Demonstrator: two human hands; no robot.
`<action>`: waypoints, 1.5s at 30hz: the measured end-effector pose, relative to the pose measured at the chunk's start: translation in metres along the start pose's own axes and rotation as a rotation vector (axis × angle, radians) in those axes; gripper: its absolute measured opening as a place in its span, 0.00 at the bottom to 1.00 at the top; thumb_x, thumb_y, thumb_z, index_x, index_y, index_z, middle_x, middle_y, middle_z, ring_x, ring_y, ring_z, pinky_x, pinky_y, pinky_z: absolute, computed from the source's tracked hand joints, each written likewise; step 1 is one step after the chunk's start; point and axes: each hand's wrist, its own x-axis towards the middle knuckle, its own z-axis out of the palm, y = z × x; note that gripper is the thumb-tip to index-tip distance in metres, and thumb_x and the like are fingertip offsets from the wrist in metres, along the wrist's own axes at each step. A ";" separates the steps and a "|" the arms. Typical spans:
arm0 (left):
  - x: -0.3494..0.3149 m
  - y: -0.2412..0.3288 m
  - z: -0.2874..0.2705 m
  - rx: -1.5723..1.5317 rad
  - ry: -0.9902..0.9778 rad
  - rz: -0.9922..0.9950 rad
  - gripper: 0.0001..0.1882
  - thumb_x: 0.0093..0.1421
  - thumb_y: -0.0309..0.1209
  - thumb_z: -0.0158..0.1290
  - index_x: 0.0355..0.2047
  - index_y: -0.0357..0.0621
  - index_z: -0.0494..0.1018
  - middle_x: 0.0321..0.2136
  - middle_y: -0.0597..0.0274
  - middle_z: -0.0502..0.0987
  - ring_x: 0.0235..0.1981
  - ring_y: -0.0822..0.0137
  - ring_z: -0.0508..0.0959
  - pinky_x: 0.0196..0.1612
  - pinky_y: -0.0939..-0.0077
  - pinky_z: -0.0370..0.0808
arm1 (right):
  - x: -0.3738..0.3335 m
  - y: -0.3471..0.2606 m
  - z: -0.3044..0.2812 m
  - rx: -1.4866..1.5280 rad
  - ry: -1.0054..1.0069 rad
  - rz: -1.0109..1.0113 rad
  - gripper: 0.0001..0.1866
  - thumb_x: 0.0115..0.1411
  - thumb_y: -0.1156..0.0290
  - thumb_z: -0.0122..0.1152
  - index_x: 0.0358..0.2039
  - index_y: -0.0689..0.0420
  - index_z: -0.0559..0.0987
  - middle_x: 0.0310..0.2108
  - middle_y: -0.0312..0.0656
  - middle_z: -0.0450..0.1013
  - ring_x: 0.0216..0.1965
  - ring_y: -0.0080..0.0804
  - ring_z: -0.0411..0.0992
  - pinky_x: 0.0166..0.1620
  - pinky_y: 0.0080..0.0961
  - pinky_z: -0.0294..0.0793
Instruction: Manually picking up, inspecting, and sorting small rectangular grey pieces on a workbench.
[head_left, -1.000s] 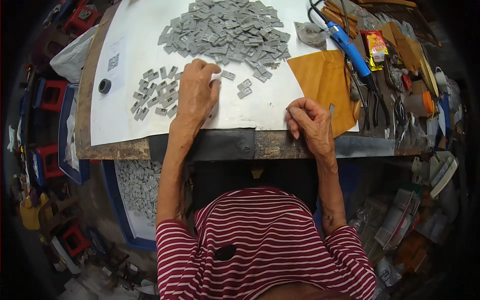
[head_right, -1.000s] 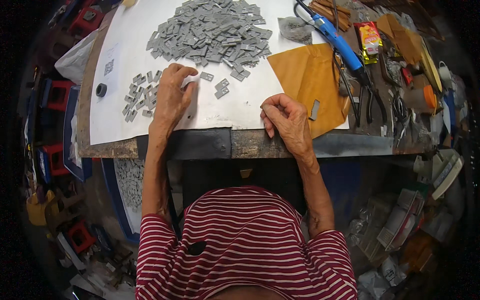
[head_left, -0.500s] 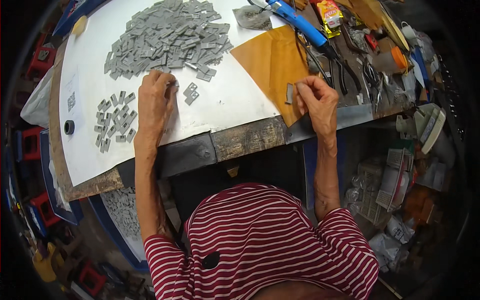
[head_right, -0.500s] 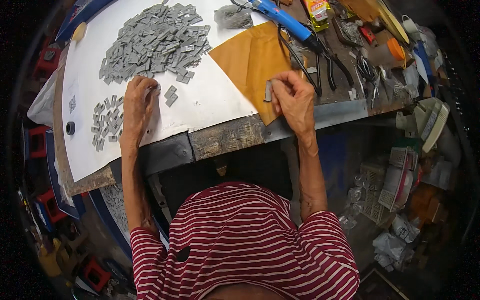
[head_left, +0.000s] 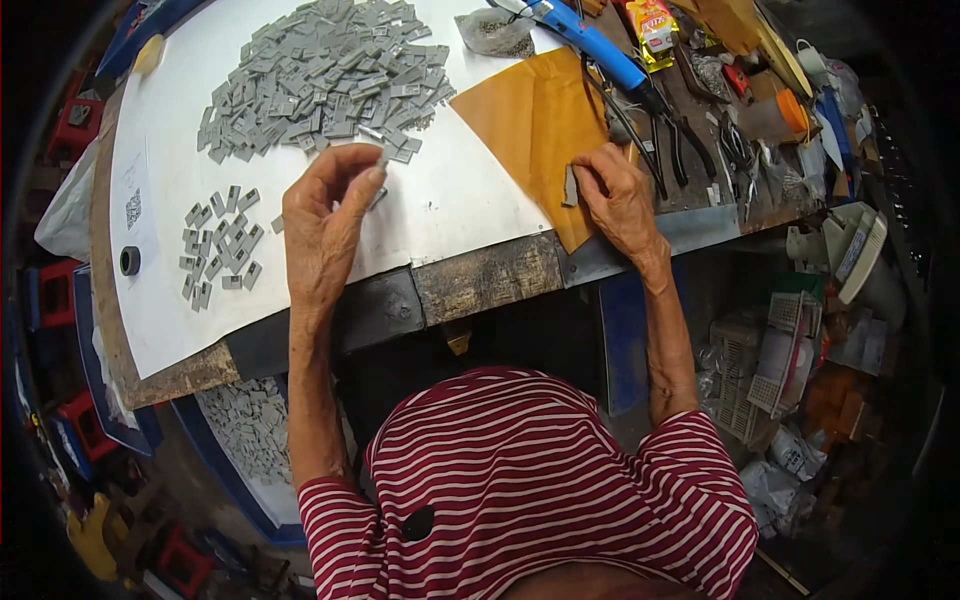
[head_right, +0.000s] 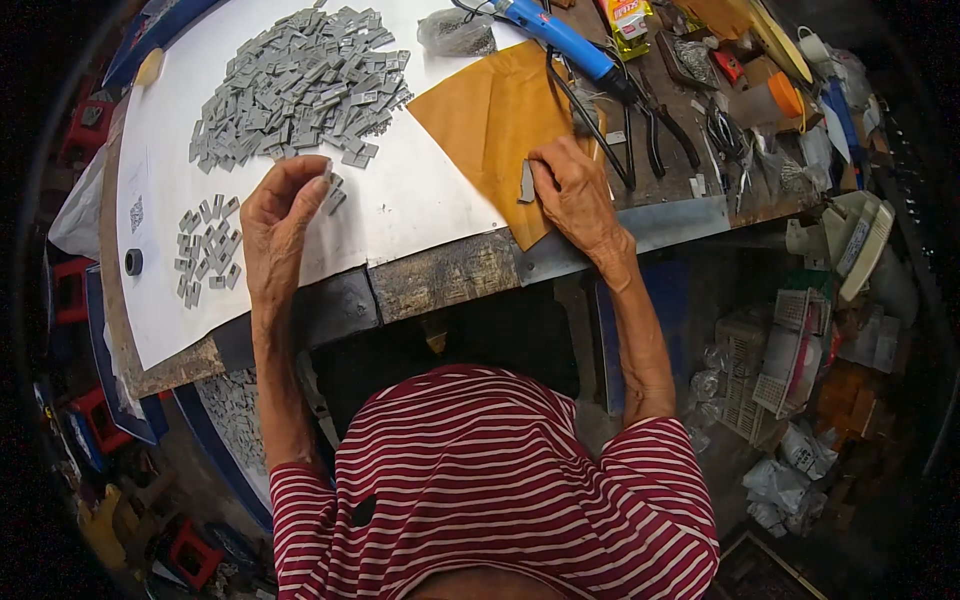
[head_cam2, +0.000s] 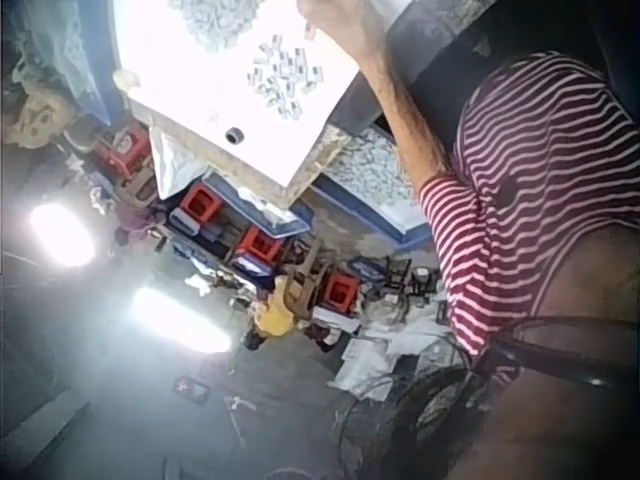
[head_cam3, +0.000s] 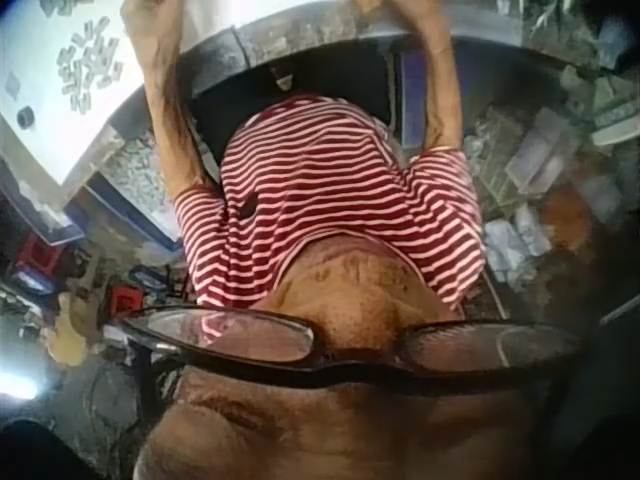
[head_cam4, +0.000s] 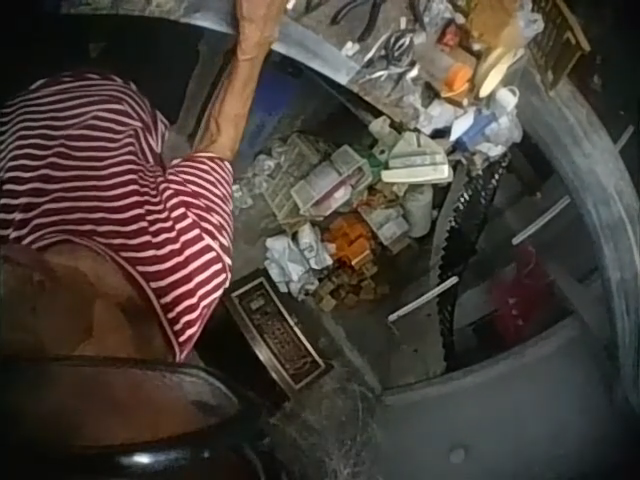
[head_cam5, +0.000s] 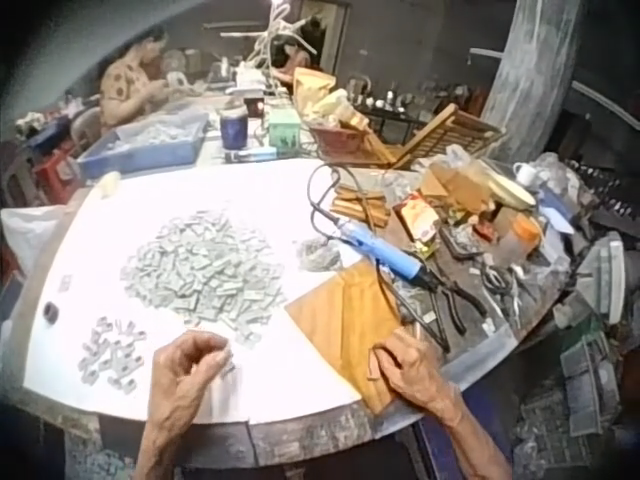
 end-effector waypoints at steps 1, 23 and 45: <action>-0.002 0.004 0.005 -0.160 -0.015 -0.035 0.11 0.55 0.27 0.53 0.38 0.36 0.73 0.30 0.63 0.75 0.32 0.76 0.72 0.38 0.83 0.69 | 0.001 0.001 0.001 -0.040 -0.008 -0.057 0.04 0.52 0.80 0.54 0.30 0.65 0.72 0.27 0.49 0.68 0.29 0.47 0.69 0.31 0.33 0.68; -0.009 -0.009 0.031 -0.652 -0.218 -0.258 0.13 0.52 0.23 0.54 0.38 0.32 0.69 0.28 0.54 0.77 0.25 0.72 0.76 0.28 0.84 0.70 | 0.003 0.011 0.005 -0.282 -0.033 -0.311 0.07 0.49 0.83 0.55 0.28 0.63 0.68 0.24 0.47 0.66 0.25 0.44 0.69 0.25 0.33 0.68; -0.009 -0.014 0.035 -0.685 -0.257 -0.292 0.13 0.52 0.21 0.53 0.39 0.29 0.70 0.29 0.52 0.77 0.28 0.69 0.78 0.33 0.82 0.75 | 0.011 -0.034 -0.004 0.933 -0.163 0.654 0.06 0.57 0.73 0.53 0.26 0.62 0.71 0.19 0.33 0.65 0.14 0.12 0.57 0.14 0.11 0.53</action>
